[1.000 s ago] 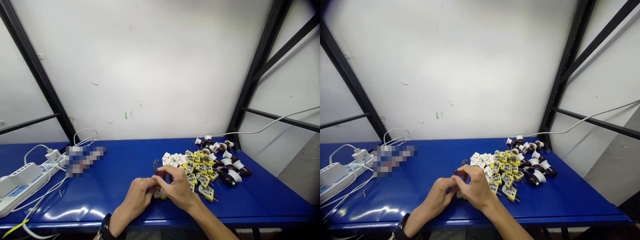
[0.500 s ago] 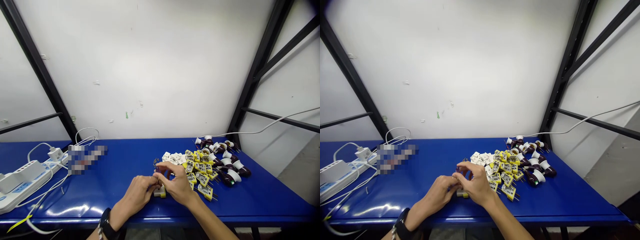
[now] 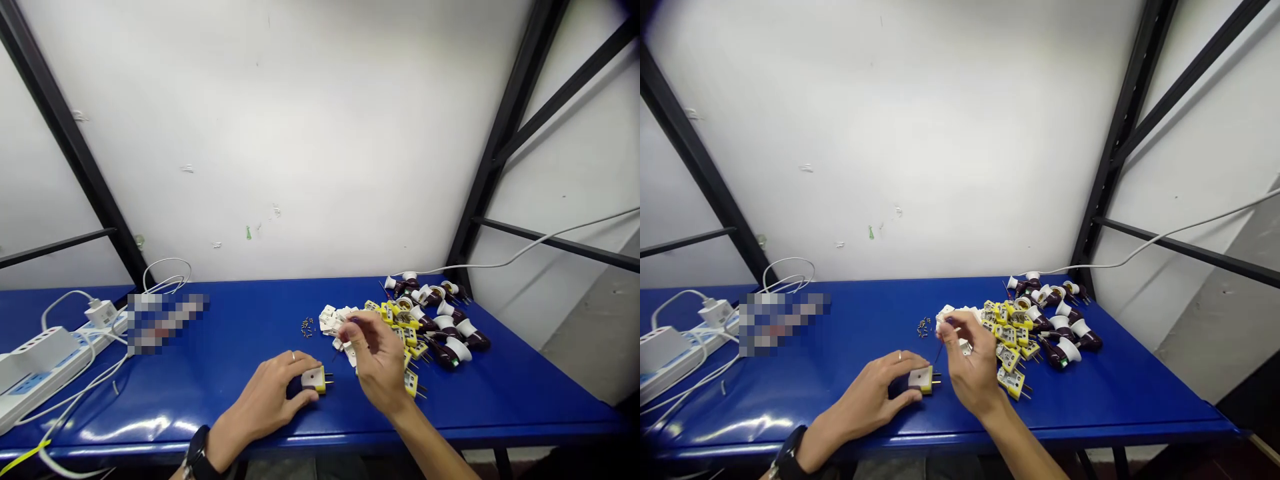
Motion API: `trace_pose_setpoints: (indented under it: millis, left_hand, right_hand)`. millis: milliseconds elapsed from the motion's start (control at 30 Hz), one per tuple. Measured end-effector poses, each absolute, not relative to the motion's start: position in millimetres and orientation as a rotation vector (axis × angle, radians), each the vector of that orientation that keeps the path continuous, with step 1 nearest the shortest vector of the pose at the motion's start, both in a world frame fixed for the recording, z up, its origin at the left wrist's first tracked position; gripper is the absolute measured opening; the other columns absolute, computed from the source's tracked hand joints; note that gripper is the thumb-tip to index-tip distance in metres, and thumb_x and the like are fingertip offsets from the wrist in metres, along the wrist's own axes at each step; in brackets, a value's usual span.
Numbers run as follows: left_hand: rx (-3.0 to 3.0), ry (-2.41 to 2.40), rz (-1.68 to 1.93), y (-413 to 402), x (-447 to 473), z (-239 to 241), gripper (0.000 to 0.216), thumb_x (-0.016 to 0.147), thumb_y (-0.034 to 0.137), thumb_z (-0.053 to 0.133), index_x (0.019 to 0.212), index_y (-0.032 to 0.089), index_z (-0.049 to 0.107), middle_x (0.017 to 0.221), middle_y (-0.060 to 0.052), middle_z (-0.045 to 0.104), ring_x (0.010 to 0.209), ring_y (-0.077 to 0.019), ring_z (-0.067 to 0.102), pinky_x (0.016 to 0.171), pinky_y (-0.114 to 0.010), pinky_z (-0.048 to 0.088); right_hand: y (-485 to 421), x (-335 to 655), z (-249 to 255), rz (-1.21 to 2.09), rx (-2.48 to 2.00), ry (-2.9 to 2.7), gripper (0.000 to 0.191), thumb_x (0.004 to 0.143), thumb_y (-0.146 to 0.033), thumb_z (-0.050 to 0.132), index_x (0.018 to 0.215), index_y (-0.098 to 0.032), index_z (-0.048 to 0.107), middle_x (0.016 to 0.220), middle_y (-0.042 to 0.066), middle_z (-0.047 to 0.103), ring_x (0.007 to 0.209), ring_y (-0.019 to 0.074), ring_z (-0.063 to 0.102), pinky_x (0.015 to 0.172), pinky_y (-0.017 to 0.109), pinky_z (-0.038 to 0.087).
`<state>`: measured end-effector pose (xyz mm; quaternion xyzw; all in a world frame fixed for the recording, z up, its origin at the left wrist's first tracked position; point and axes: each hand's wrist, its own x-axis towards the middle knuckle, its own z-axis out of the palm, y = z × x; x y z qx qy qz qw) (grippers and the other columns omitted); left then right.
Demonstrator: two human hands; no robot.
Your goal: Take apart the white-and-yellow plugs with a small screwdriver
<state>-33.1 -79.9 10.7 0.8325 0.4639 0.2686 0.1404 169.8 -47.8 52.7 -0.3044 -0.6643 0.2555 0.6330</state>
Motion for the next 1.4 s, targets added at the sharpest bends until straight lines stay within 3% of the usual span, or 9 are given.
trace_pose_setpoints:
  millis: [100,267,400,500,633,800,933,1133,1400]
  left_hand:
    - [2.437,1.388,0.735,-82,-47,3,0.023,0.093,0.028,0.065,0.116,0.028,0.071,0.113,-0.004,0.075,0.1,-0.0222,0.07,0.088,-0.031,0.054]
    - [2.448,1.716,0.708,-69,-108,-6,0.022,0.097,0.037,0.057,0.107,0.029,0.075,0.111,-0.004,0.076,0.099,-0.0245,0.07,0.087,-0.033,0.054]
    - [2.23,2.148,0.537,-44,-165,-1,0.029,0.096,0.045,0.053,0.112,0.031,0.072,0.101,-0.003,0.077,0.09,-0.0275,0.071,0.078,-0.035,0.054]
    - [2.21,2.241,0.543,-25,-180,3,0.032,0.096,0.04,0.051,0.118,0.026,0.069,0.115,-0.007,0.074,0.104,-0.0307,0.068,0.087,-0.04,0.054]
    - [2.473,2.065,0.797,-23,-138,5,0.033,0.097,0.03,0.05,0.125,0.023,0.065,0.132,-0.008,0.066,0.119,-0.0285,0.061,0.102,-0.044,0.049]
    - [2.719,1.428,0.665,-60,-24,16,0.033,0.1,0.021,0.052,0.13,0.028,0.061,0.132,-0.005,0.066,0.118,-0.0247,0.06,0.097,-0.04,0.05]
    - [2.815,1.202,0.502,-74,36,27,0.043,0.099,0.028,0.059,0.141,0.029,0.05,0.141,-0.004,0.061,0.121,-0.0274,0.056,0.095,-0.04,0.049]
    - [2.763,1.363,0.499,-53,23,21,0.041,0.099,0.023,0.057,0.14,0.029,0.051,0.141,-0.003,0.06,0.12,-0.0266,0.055,0.095,-0.042,0.048]
    - [2.813,1.482,0.437,-23,15,18,0.03,0.099,0.023,0.057,0.129,0.027,0.061,0.128,-0.007,0.065,0.11,-0.0276,0.059,0.091,-0.042,0.048]
  right_hand:
    - [-49,210,61,0.426,-0.846,-1.611,0.017,0.101,-0.034,0.052,0.106,-0.024,0.065,0.084,0.002,0.068,0.071,0.0175,0.066,0.065,0.028,0.054]
    - [-42,278,50,0.182,-1.348,-2.035,0.018,0.086,-0.039,0.069,0.079,-0.023,0.065,0.078,0.002,0.067,0.069,0.0215,0.064,0.06,0.031,0.049]
    - [-35,303,30,0.119,-1.549,-2.189,0.02,0.082,-0.037,0.071,0.096,-0.023,0.07,0.096,0.006,0.074,0.087,0.0279,0.071,0.071,0.036,0.055]
    - [-33,307,22,0.047,-1.588,-2.226,0.031,0.082,-0.037,0.069,0.108,-0.021,0.071,0.109,0.009,0.075,0.096,0.0312,0.073,0.078,0.04,0.057]
    - [-36,305,22,-0.091,-1.589,-2.215,0.027,0.082,-0.034,0.067,0.103,-0.02,0.074,0.106,0.008,0.077,0.093,0.0313,0.075,0.074,0.039,0.06]
    - [-44,300,33,-0.097,-1.473,-2.079,0.026,0.081,-0.038,0.068,0.099,-0.021,0.075,0.102,0.007,0.078,0.089,0.0286,0.075,0.075,0.037,0.06]
    - [-53,293,42,0.001,-1.372,-2.062,0.026,0.08,-0.038,0.069,0.099,-0.022,0.075,0.103,0.007,0.078,0.088,0.0267,0.075,0.073,0.033,0.061]
    - [-75,271,39,0.184,-1.348,-2.092,0.025,0.076,-0.03,0.068,0.098,-0.021,0.077,0.098,0.006,0.079,0.087,0.0259,0.075,0.08,0.033,0.06]
    - [-92,214,9,0.321,-1.217,-2.247,0.026,0.075,-0.023,0.067,0.099,-0.024,0.076,0.091,0.005,0.079,0.082,0.0244,0.075,0.078,0.03,0.057]
